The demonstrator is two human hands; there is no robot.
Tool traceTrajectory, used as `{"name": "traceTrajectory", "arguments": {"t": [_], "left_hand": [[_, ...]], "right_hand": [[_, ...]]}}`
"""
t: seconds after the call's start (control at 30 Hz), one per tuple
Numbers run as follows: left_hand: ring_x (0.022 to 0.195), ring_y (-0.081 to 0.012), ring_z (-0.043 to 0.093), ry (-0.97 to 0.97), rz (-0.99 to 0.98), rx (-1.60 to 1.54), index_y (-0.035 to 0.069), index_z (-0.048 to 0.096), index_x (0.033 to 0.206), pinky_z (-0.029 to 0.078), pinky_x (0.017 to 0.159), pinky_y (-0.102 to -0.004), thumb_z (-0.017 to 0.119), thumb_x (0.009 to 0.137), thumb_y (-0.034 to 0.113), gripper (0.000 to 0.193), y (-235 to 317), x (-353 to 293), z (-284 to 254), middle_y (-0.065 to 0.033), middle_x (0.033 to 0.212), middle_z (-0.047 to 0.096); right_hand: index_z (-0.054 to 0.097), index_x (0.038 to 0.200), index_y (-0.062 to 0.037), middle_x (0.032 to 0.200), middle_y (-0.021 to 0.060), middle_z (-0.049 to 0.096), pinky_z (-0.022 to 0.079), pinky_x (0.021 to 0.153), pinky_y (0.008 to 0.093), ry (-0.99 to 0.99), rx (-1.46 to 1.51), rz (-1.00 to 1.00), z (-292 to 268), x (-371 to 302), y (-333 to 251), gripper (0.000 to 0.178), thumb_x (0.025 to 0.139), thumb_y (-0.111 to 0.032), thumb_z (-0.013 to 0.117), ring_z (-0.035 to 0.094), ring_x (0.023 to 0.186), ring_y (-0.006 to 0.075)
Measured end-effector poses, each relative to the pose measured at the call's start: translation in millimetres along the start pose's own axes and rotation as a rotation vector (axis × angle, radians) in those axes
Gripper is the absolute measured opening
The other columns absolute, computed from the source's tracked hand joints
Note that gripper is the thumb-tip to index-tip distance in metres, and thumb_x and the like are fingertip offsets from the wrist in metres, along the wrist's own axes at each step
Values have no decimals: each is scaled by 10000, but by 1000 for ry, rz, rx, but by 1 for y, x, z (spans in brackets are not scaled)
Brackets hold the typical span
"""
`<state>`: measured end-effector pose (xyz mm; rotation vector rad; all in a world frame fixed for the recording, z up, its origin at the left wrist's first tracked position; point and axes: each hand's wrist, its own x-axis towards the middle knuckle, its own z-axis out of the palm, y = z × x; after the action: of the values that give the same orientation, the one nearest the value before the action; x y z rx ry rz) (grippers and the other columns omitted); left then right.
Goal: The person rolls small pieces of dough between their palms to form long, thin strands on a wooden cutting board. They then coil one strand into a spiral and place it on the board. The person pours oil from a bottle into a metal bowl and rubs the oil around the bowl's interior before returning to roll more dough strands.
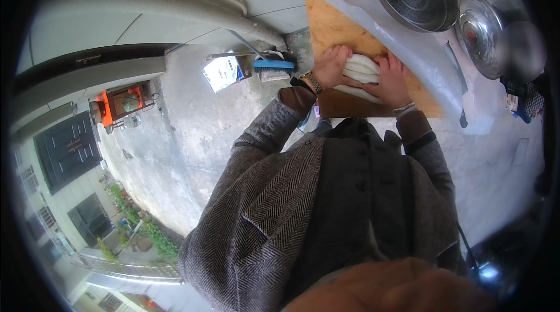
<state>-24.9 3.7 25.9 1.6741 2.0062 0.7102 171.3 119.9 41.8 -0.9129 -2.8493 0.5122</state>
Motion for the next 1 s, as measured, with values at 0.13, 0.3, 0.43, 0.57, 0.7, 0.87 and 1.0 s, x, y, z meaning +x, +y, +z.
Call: {"name": "traceTrajectory", "arguments": {"t": [0.13, 0.3, 0.43, 0.57, 0.7, 0.87, 1.0], "left_hand": [[1079, -359, 559, 53, 15, 9, 74, 492, 1265, 424, 968, -426, 888, 620, 410, 828, -1, 1, 4, -157, 1087, 577], [1150, -359, 526, -47, 34, 58, 93, 532, 1271, 418, 981, -437, 855, 644, 431, 782, 0, 6, 0, -150, 1151, 559], [1194, -361, 504, -121, 65, 173, 102, 537, 1310, 439, 992, -429, 818, 699, 353, 718, 5, 19, -15, -175, 1217, 530], [1243, -373, 457, -21, -49, -214, 133, 492, 1399, 391, 1068, -423, 783, 735, 344, 755, 11, 43, -28, -201, 1286, 481], [1227, -388, 456, -191, -40, 54, 123, 449, 1435, 392, 1060, -435, 792, 727, 393, 831, 14, 46, -29, -191, 1283, 475], [1179, -394, 467, -198, 44, 212, 130, 446, 1434, 401, 1025, -460, 834, 656, 482, 938, 11, 23, -14, -175, 1258, 471], [1131, -374, 488, -69, 128, 234, 124, 517, 1324, 419, 977, -477, 855, 594, 513, 894, 8, 20, 0, -167, 1181, 487]], "right_hand": [[406, 1440, -107, 1495, 174, 366, 251, 1146, 504, -56, 111, 42, -13, 9, 9, 958, 643, -370, 867, 315, 1401, 391], [369, 1480, -64, 1447, 211, 440, 301, 1134, 478, 47, 322, -45, -27, 23, 23, 886, 755, -330, 803, 386, 1359, 399], [400, 1454, -33, 1408, 247, 483, 361, 1106, 435, 17, 358, 20, -31, 25, 29, 750, 845, -317, 733, 451, 1309, 409], [393, 1460, -29, 1417, 253, 476, 373, 1100, 429, -31, 263, 33, -32, 28, 36, 719, 880, -325, 698, 449, 1316, 407], [402, 1457, -33, 1422, 244, 477, 366, 1108, 422, 101, 413, -16, -35, 35, 47, 699, 886, -317, 688, 451, 1322, 392], [456, 1423, -49, 1411, 209, 501, 382, 1094, 414, -71, 318, 24, -44, 33, 49, 676, 861, -332, 705, 474, 1308, 363], [524, 1345, -66, 1327, 161, 555, 409, 1064, 403, -284, 281, 34, -42, 22, 34, 699, 782, -402, 766, 510, 1258, 330]]}}
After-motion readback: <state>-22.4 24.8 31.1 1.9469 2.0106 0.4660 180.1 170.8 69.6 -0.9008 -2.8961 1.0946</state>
